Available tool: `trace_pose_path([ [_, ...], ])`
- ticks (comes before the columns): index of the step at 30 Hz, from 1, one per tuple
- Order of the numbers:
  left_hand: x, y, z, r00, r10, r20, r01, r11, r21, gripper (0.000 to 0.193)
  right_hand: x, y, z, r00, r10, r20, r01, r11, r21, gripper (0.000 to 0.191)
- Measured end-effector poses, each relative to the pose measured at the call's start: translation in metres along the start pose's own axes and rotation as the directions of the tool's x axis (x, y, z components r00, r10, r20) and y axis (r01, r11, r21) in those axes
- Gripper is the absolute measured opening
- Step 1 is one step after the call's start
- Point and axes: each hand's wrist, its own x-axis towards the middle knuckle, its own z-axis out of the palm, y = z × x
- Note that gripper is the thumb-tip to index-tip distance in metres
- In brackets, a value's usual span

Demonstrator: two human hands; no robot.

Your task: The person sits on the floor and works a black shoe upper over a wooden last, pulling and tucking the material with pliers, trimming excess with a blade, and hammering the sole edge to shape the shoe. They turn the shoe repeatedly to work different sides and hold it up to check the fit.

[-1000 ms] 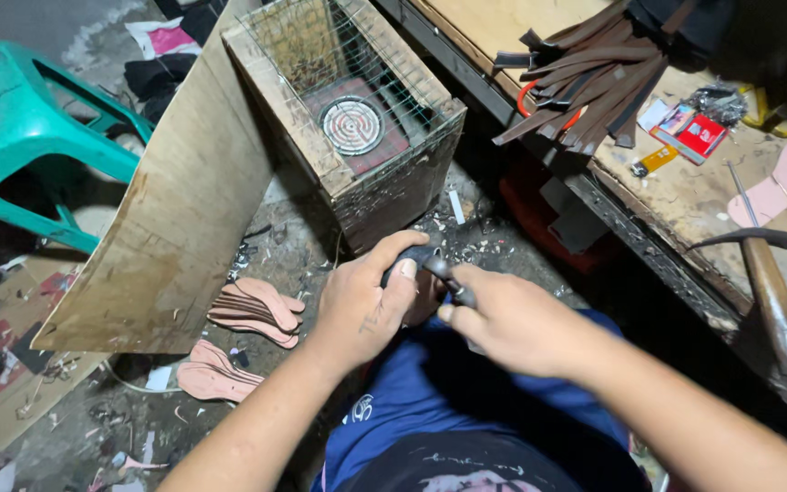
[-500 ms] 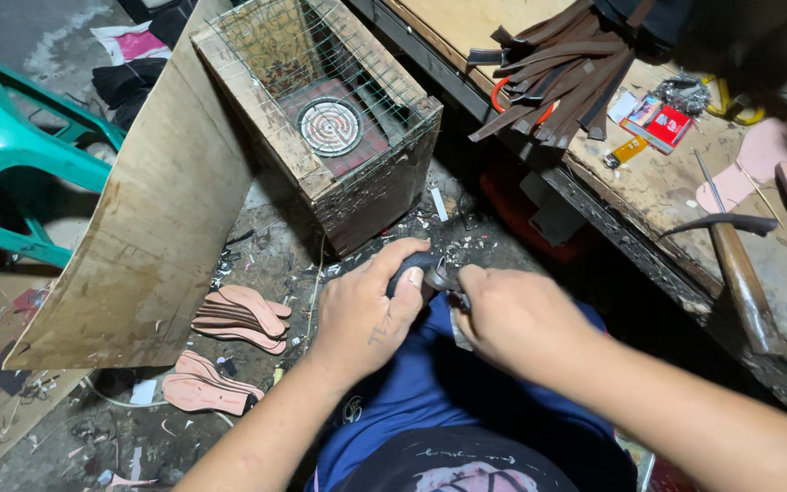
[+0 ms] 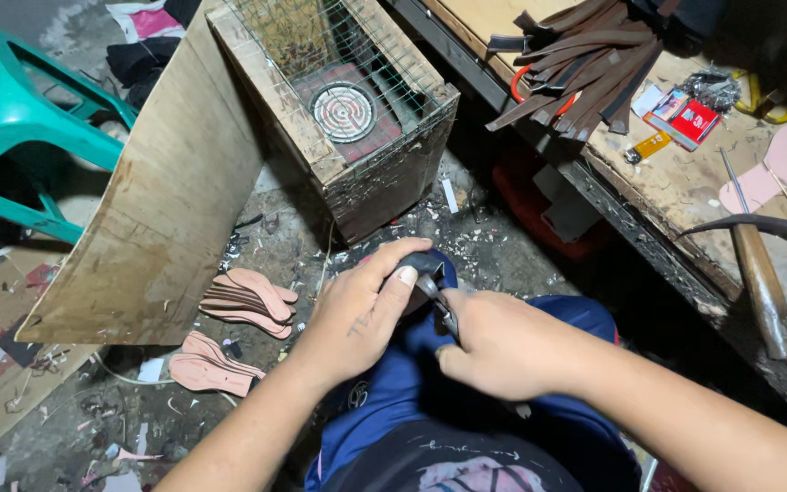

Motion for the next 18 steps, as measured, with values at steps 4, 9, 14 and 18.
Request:
trace_pose_path([
  [4,0.005,0.004,-0.005,0.997,0.072,-0.034,-0.073,0.997,-0.003,0.032,0.015,0.006,0.0,1.0,0.004,-0.018,-0.004,1.0,-0.026,0.032],
  [9,0.012,0.006,0.002,0.995,-0.036,-0.091,0.054,0.978,0.201,0.031,0.003,0.012,0.009,0.987,-0.003,-0.159,-0.028,0.981,-0.19,0.036],
  [14,0.011,0.006,0.009,0.991,0.068,-0.115,-0.034,0.961,0.276,0.031,-0.01,0.014,0.007,0.934,-0.138,-0.328,0.068,0.974,-0.215,0.037],
  [18,0.009,0.008,0.019,0.992,0.095,-0.087,-0.059,0.937,0.345,0.033,-0.011,0.012,-0.004,0.967,-0.026,-0.255,-0.025,0.981,-0.194,0.029],
])
